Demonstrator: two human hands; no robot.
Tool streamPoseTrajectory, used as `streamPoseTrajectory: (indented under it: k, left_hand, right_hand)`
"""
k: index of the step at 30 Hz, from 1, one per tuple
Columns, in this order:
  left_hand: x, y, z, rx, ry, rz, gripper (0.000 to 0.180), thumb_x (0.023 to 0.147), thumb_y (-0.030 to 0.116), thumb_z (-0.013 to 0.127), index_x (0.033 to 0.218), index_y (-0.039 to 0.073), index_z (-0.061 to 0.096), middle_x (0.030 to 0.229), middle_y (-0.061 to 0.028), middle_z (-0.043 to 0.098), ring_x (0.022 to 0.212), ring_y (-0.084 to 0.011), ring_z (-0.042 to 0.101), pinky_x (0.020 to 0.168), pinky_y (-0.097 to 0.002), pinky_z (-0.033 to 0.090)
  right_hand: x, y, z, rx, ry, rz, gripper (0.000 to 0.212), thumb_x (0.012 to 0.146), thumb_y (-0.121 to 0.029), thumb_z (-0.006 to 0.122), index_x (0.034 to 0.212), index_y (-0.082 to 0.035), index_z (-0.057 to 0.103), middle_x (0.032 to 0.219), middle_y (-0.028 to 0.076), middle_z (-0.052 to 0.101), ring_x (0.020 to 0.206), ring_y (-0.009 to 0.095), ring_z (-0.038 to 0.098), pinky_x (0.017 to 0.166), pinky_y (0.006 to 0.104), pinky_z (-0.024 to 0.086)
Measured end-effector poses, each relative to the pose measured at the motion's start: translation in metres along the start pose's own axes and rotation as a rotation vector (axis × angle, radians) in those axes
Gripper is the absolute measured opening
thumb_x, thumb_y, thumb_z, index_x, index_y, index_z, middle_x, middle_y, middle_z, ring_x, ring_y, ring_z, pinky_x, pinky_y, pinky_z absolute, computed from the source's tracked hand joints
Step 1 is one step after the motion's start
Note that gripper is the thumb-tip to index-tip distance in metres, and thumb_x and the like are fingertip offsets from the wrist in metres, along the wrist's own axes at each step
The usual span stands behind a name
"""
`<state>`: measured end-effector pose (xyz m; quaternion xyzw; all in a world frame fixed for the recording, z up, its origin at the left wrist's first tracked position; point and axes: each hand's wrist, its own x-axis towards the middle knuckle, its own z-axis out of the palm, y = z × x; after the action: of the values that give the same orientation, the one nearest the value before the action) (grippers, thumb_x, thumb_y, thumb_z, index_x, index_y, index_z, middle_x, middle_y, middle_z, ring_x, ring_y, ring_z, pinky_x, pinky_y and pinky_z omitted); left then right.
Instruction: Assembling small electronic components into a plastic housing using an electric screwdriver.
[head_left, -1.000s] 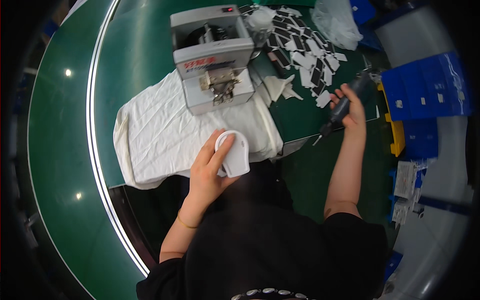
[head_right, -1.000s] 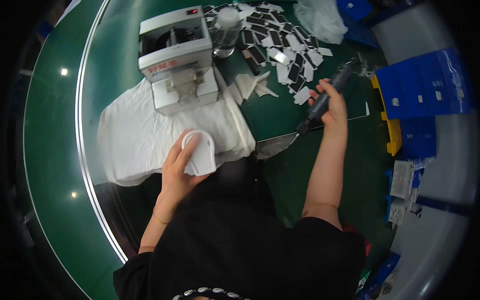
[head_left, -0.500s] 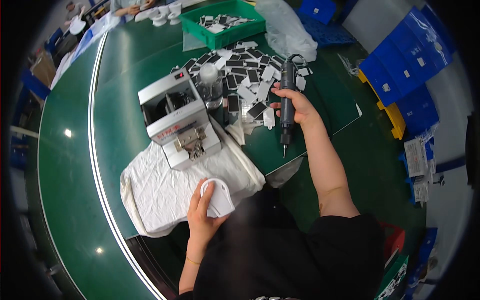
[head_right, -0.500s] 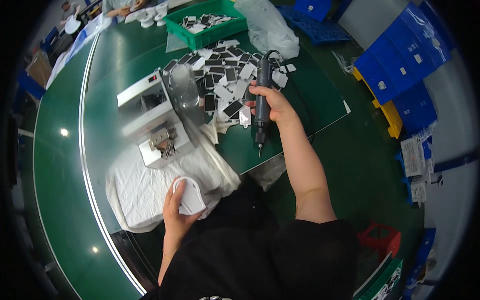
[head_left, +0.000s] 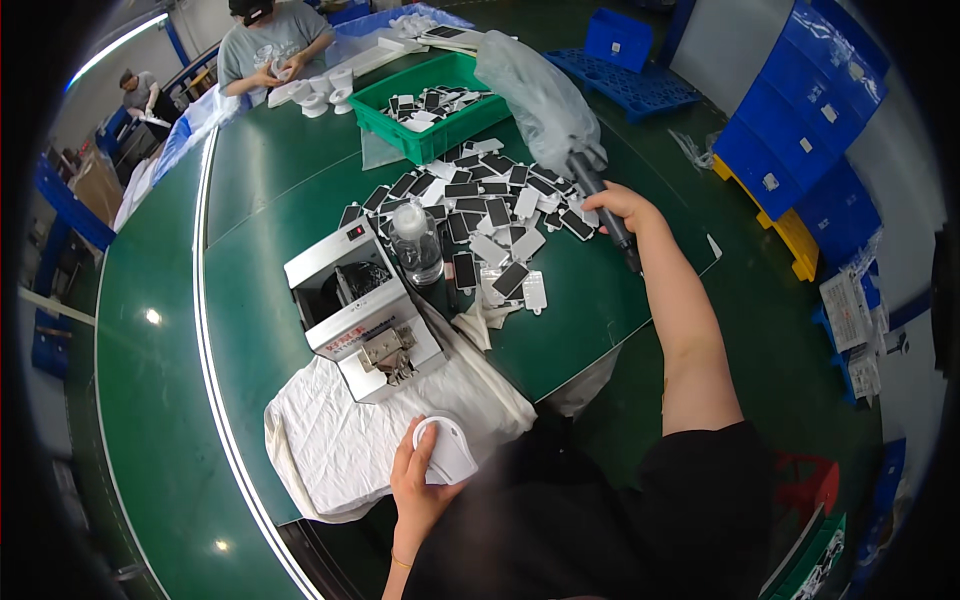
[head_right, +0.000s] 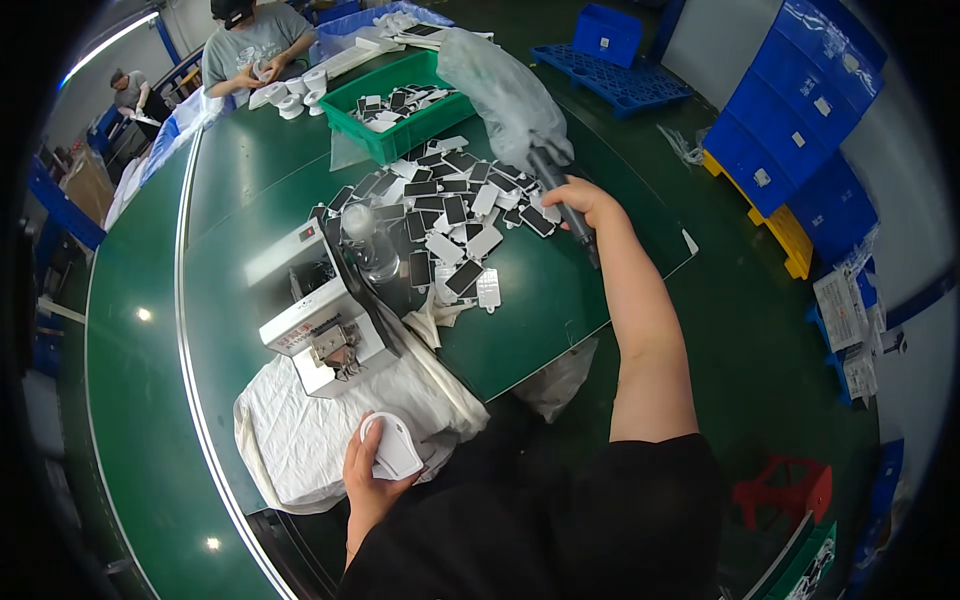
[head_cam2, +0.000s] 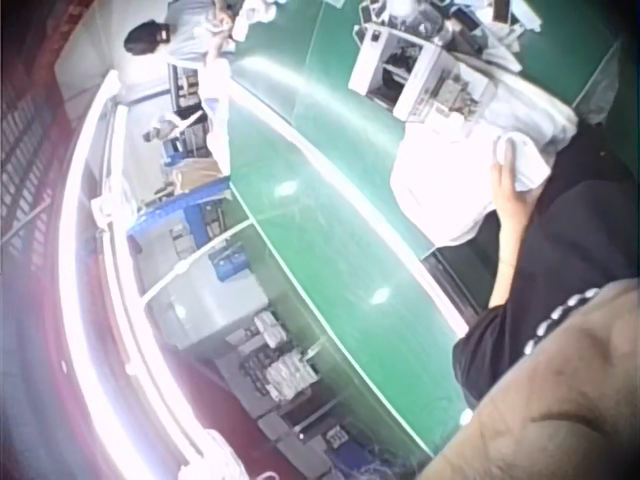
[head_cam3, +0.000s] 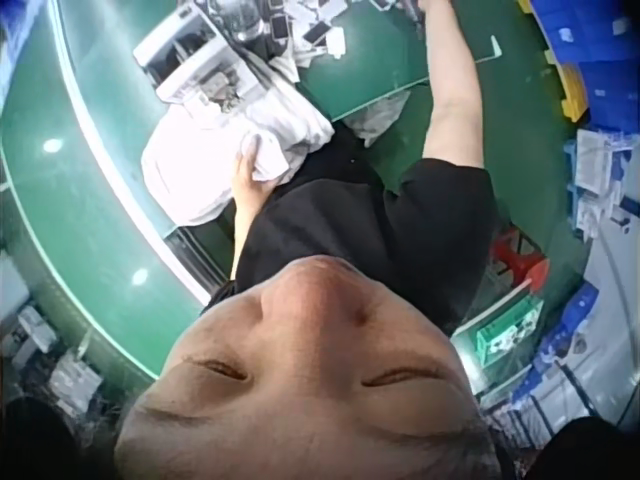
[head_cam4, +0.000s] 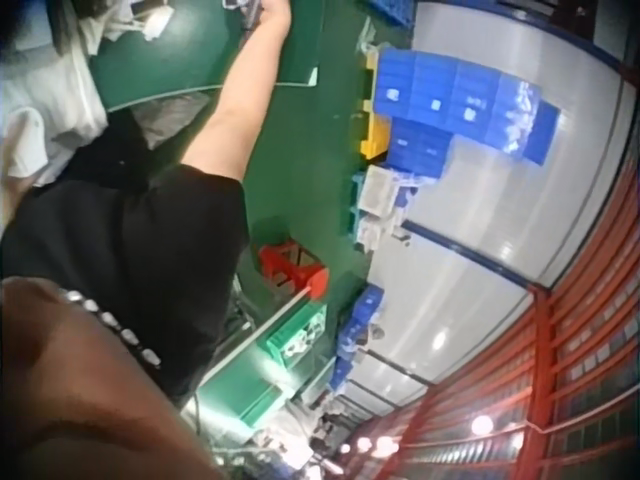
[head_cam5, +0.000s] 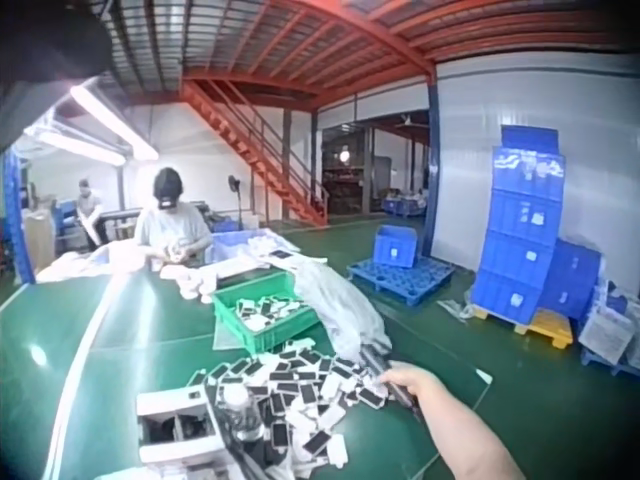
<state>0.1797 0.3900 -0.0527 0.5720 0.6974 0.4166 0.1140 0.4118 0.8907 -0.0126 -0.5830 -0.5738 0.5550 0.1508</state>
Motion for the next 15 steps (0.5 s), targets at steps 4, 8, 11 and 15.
streamPoseTrajectory:
  k: [4, 8, 11, 15]
  left_hand:
    - [0.003, 0.001, 0.0, 0.014, 0.008, 0.001, 0.091, 0.053, 0.009, 0.09, 0.136, 0.008, 0.054, 0.136, -0.0222, 0.055, 0.123, -0.0398, 0.055, 0.097, -0.0448, 0.05]
    - [0.002, 0.003, 0.0, 0.012, 0.017, -0.014, 0.09, 0.053, 0.01, 0.091, 0.135, 0.008, 0.055, 0.135, -0.022, 0.055, 0.123, -0.0389, 0.055, 0.098, -0.0444, 0.05]
    - [0.005, 0.007, -0.001, 0.002, 0.027, -0.01, 0.089, 0.054, 0.01, 0.091, 0.135, 0.008, 0.055, 0.135, -0.0215, 0.055, 0.124, -0.0385, 0.055, 0.098, -0.0443, 0.05]
    - [0.0, 0.005, -0.002, -0.009, 0.033, -0.008, 0.088, 0.054, 0.01, 0.091, 0.135, 0.007, 0.055, 0.136, -0.0207, 0.055, 0.123, -0.0385, 0.055, 0.098, -0.0443, 0.05]
  right_hand:
    - [-0.001, -0.003, 0.025, -0.154, -0.13, -0.058, 0.059, 0.071, -0.017, 0.077, 0.125, -0.017, 0.052, 0.1, 0.005, 0.059, 0.087, 0.018, 0.059, 0.063, 0.037, 0.055]
    - [-0.032, -0.009, 0.057, -0.165, -0.283, -0.158, 0.057, 0.068, -0.013, 0.079, 0.12, -0.01, 0.053, 0.097, 0.008, 0.06, 0.082, 0.019, 0.061, 0.058, 0.0367, 0.055]
    - [-0.039, -0.003, 0.053, -0.016, -0.269, -0.16, 0.051, 0.072, -0.012, 0.077, 0.116, -0.008, 0.054, 0.093, 0.007, 0.059, 0.078, 0.017, 0.06, 0.055, 0.0347, 0.055]
    - [-0.027, 0.019, 0.038, 0.056, 0.03, -0.172, 0.045, 0.074, -0.013, 0.075, 0.113, -0.006, 0.053, 0.093, 0.007, 0.058, 0.075, 0.016, 0.06, 0.055, 0.035, 0.055]
